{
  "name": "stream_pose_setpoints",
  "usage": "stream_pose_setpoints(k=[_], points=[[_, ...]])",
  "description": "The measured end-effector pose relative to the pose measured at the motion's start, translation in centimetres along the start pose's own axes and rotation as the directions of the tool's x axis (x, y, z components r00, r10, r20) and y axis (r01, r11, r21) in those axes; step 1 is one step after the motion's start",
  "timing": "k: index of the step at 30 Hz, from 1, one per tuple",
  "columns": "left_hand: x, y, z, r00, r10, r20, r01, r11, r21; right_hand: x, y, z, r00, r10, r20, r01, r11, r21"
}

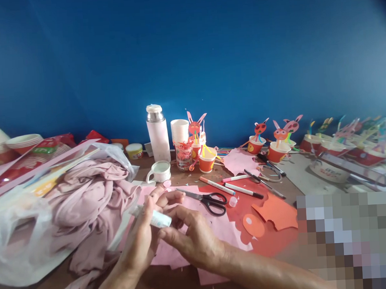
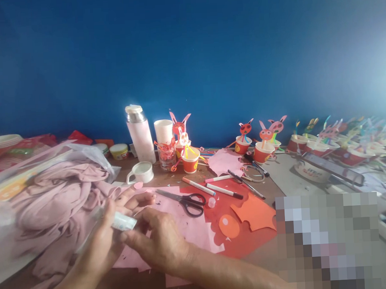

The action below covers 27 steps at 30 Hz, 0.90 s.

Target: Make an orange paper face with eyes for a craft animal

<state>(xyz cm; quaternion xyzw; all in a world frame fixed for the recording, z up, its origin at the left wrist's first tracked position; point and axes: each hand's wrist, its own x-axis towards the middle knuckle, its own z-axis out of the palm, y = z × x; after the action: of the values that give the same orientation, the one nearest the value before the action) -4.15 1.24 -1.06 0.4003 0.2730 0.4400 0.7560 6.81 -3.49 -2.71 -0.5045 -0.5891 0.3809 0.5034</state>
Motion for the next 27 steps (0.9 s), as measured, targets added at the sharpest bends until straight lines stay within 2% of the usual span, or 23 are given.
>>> stream_pose_setpoints(k=[3, 5, 8, 10, 14, 15, 19, 21, 24, 27], points=[[-0.14, -0.14, -0.09, 0.998, -0.001, 0.058, -0.002, 0.999, 0.039, 0.29, 0.39, 0.16, 0.98, 0.09, 0.179, -0.129, 0.967, 0.22], [-0.21, -0.3, -0.08, 0.997, -0.008, 0.082, 0.003, 0.998, 0.065, 0.55, 0.64, 0.28, 0.963, 0.114, 0.246, -0.186, 0.939, 0.291], [-0.17, -0.42, -0.01, 0.997, -0.011, 0.075, 0.006, 0.998, 0.061, 0.71, 0.78, 0.38, 0.971, 0.124, 0.204, -0.183, 0.936, 0.3], [-0.08, -0.35, -0.03, 0.999, 0.001, 0.043, -0.002, 1.0, 0.026, 0.56, 0.66, 0.39, 0.986, 0.118, 0.121, -0.147, 0.953, 0.264], [0.06, -0.1, -0.29, 0.999, -0.008, 0.033, 0.008, 1.0, -0.008, 0.18, 0.23, 0.27, 0.998, 0.02, -0.052, -0.016, 0.997, 0.07], [0.06, -0.07, -0.36, 0.999, -0.008, 0.045, 0.008, 1.0, 0.001, 0.19, 0.17, 0.23, 0.999, 0.01, -0.047, -0.007, 0.999, 0.051], [-0.04, -0.1, -0.41, 0.995, 0.018, 0.096, -0.024, 0.998, 0.066, 0.68, 0.35, 0.05, 0.991, 0.043, 0.13, -0.063, 0.986, 0.154], [-0.09, -0.13, -0.31, 0.993, 0.021, 0.118, -0.032, 0.995, 0.094, 0.92, 0.54, 0.02, 0.983, 0.042, 0.177, -0.072, 0.984, 0.165], [-0.12, -0.15, -0.22, 0.99, 0.048, 0.129, -0.062, 0.993, 0.105, 0.92, 0.63, -0.04, 0.987, 0.035, 0.156, -0.054, 0.992, 0.118], [-0.08, -0.28, -0.32, 0.992, 0.08, 0.102, -0.089, 0.992, 0.09, 0.55, 0.37, -0.27, 0.998, 0.009, 0.059, -0.011, 0.999, 0.037]])
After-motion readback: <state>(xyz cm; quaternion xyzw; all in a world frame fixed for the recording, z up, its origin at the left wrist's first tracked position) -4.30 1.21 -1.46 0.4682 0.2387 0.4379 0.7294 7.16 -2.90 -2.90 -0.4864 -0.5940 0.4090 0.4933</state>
